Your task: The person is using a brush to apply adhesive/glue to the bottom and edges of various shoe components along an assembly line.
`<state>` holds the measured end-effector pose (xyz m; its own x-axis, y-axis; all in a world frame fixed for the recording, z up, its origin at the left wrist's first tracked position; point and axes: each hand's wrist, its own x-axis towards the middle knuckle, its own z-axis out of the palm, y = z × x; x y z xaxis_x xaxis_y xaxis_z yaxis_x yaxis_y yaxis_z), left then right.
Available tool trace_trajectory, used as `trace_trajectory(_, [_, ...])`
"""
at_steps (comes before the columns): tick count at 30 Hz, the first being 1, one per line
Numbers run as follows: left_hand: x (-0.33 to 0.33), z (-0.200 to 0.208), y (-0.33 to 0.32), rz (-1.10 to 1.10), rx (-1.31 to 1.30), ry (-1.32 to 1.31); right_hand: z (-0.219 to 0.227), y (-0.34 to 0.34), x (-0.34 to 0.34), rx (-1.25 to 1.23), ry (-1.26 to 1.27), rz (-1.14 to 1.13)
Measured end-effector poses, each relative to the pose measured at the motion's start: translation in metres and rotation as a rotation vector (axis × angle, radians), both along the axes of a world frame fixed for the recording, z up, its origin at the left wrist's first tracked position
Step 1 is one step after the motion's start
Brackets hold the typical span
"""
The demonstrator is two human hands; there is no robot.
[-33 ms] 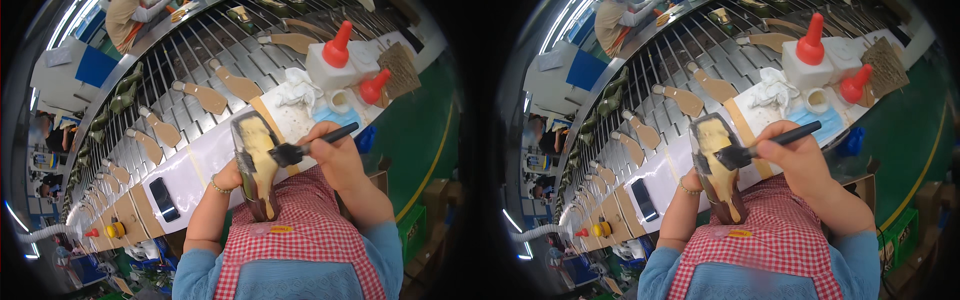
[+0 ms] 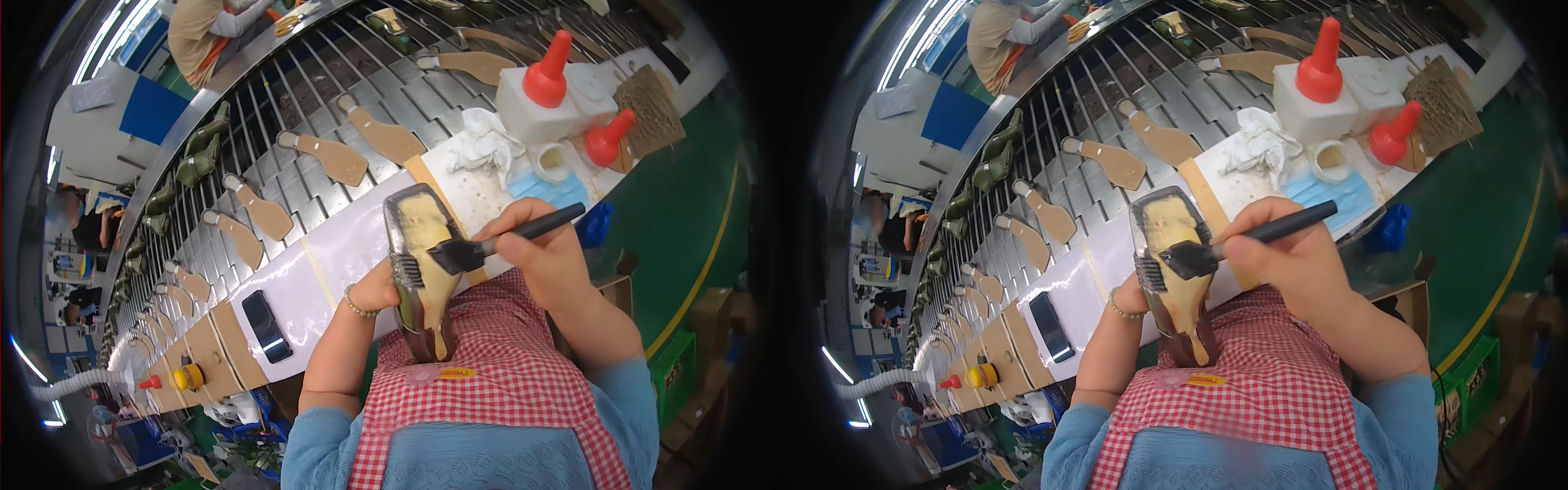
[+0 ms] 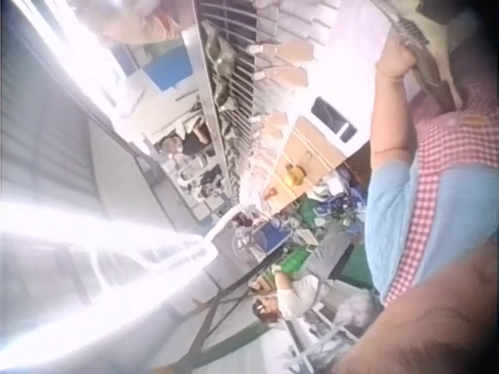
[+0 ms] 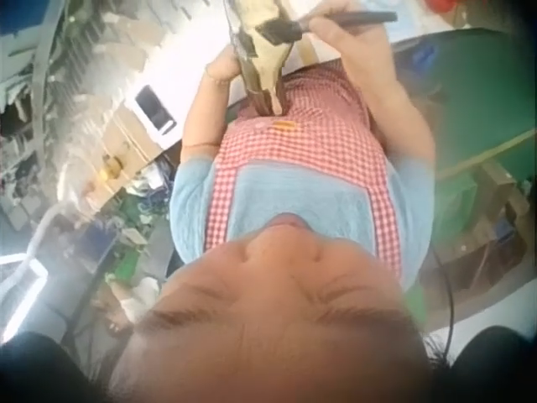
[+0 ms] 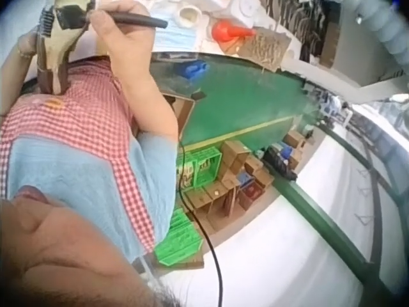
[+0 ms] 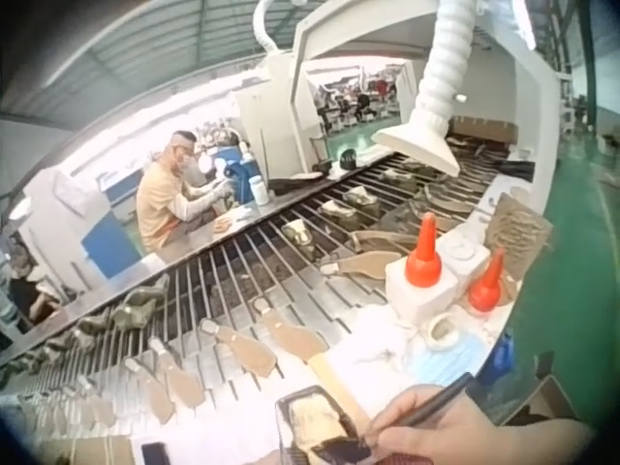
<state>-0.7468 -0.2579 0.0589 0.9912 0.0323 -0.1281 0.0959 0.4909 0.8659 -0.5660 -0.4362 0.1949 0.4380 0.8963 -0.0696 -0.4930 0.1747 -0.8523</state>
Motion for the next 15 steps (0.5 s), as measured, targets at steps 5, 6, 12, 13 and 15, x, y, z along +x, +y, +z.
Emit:
trace_trajectory(5, [0.011,0.030,-0.005,-0.085,0.037,-0.098,0.001,0.000,-0.006,0.135,-0.682,-0.015])
trace_trajectory(6, [0.011,0.032,-0.006,-0.101,0.044,-0.092,0.002,0.001,-0.006,0.149,-0.792,-0.052])
trace_trajectory(12, [0.009,0.033,-0.010,-0.111,0.093,-0.094,0.013,-0.007,-0.004,0.153,-0.843,0.116])
trace_trajectory(13, [0.009,0.034,-0.011,-0.108,0.112,-0.090,0.015,-0.009,-0.003,0.150,-0.840,0.116])
trace_trajectory(15, [0.010,0.035,-0.012,-0.120,0.097,-0.089,0.018,-0.011,0.000,0.023,-0.628,0.220])
